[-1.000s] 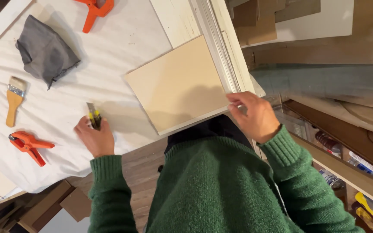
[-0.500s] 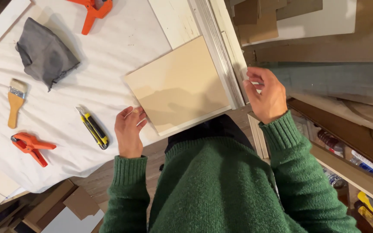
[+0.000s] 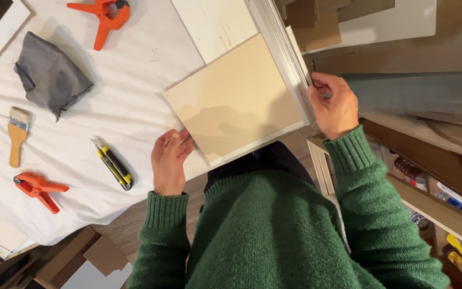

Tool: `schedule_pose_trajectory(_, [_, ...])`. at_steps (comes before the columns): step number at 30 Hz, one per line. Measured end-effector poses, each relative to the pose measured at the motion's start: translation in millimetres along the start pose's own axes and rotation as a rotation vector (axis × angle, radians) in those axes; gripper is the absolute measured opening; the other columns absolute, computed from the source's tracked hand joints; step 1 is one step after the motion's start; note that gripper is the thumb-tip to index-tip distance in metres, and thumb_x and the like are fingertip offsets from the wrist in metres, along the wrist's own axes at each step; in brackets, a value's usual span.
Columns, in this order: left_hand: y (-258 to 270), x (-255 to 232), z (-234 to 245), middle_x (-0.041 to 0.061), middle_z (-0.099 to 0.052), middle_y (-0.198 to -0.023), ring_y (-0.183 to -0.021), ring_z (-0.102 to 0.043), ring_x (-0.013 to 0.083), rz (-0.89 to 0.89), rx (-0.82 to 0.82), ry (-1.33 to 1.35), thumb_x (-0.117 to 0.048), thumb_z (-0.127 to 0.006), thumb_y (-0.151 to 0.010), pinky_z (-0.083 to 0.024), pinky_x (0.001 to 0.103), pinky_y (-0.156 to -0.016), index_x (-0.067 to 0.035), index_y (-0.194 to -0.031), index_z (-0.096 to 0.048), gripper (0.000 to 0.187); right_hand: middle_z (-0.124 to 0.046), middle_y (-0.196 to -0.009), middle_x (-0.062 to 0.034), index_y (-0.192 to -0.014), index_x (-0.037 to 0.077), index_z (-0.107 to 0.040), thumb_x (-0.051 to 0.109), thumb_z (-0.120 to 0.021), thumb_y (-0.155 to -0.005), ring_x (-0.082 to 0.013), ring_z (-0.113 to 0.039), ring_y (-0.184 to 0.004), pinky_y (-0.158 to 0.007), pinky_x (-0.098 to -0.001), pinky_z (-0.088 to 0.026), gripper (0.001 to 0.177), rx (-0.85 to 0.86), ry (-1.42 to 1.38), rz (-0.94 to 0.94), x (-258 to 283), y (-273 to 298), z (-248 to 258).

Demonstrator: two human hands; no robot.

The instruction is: The person is using a utility knife and a metal straight edge to cut a piece of cream-colored matboard on a workbench.

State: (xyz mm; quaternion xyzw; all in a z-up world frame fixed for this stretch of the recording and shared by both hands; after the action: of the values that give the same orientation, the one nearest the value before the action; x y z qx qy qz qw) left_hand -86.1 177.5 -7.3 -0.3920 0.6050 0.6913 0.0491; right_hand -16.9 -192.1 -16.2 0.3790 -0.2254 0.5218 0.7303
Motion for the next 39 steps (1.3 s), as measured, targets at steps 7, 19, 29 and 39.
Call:
schedule_pose_trajectory(7, [-37.2, -0.6, 95.5, 0.019, -0.06, -0.128, -0.115, -0.059, 0.0282, -0.512, -0.424, -1.021, -0.018, -0.075, -0.093, -0.052, 0.042, -0.098, 0.001, -0.128, -0.058, 0.043, -0.073, -0.111, -0.0103, -0.128, 0.001, -0.066, 0.014, -0.071, -0.099, -0.017, -0.072, -0.098, -0.083, -0.0296, -0.059, 0.032, 0.028, -0.137, -0.081, -6.2, 0.5, 12.3])
schedule_pose_trajectory(19, [-31.0, -4.4, 152.3, 0.022, -0.048, -0.137, -0.121, -0.055, 0.0385, -0.471, -0.611, -1.071, -0.014, -0.07, -0.093, -0.05, 0.049, -0.105, -0.003, -0.143, -0.053, 0.054, -0.073, -0.097, -0.0115, -0.102, 0.003, -0.072, 0.014, -0.083, -0.088, -0.0258, -0.073, -0.082, -0.073, -0.0379, -0.057, 0.021, -0.014, 0.251, 0.102, 14.9, 4.9, 9.3])
schedule_pose_trajectory(29, [-37.0, 1.8, 121.9, 0.025, -0.041, -0.146, -0.128, -0.045, 0.0435, -0.696, -0.644, -1.312, -0.005, -0.078, -0.086, -0.04, 0.057, -0.103, -0.002, -0.14, -0.051, 0.06, -0.076, -0.091, -0.0097, -0.097, 0.003, -0.074, 0.014, -0.081, -0.087, -0.0225, -0.075, -0.081, -0.076, -0.034, -0.059, 0.017, -0.008, 0.222, 0.048, 14.0, 1.1, 10.9])
schedule_pose_trajectory(39, [-15.1, -23.6, 78.4, 0.017, -0.055, -0.132, -0.114, -0.055, 0.0305, -0.814, -0.513, -1.147, -0.001, -0.075, -0.094, -0.05, 0.043, -0.093, -0.001, -0.139, -0.052, 0.051, -0.078, -0.091, -0.0115, -0.108, 0.0, -0.076, 0.017, -0.076, -0.084, -0.0178, -0.076, -0.081, -0.077, -0.0315, -0.06, 0.029, 0.164, 0.152, -0.038, 34.9, 10.9, 19.2])
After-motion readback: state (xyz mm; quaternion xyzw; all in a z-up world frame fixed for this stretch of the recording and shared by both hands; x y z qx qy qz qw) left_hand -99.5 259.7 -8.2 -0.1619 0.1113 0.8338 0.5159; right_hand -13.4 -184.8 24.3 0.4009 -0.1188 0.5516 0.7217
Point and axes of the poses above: each hand's wrist, its own y-axis away from the middle knuckle, its own z-axis out of the back of the hand, x = y × z, the point moved 1 cm from there along -y, towards the middle knuckle
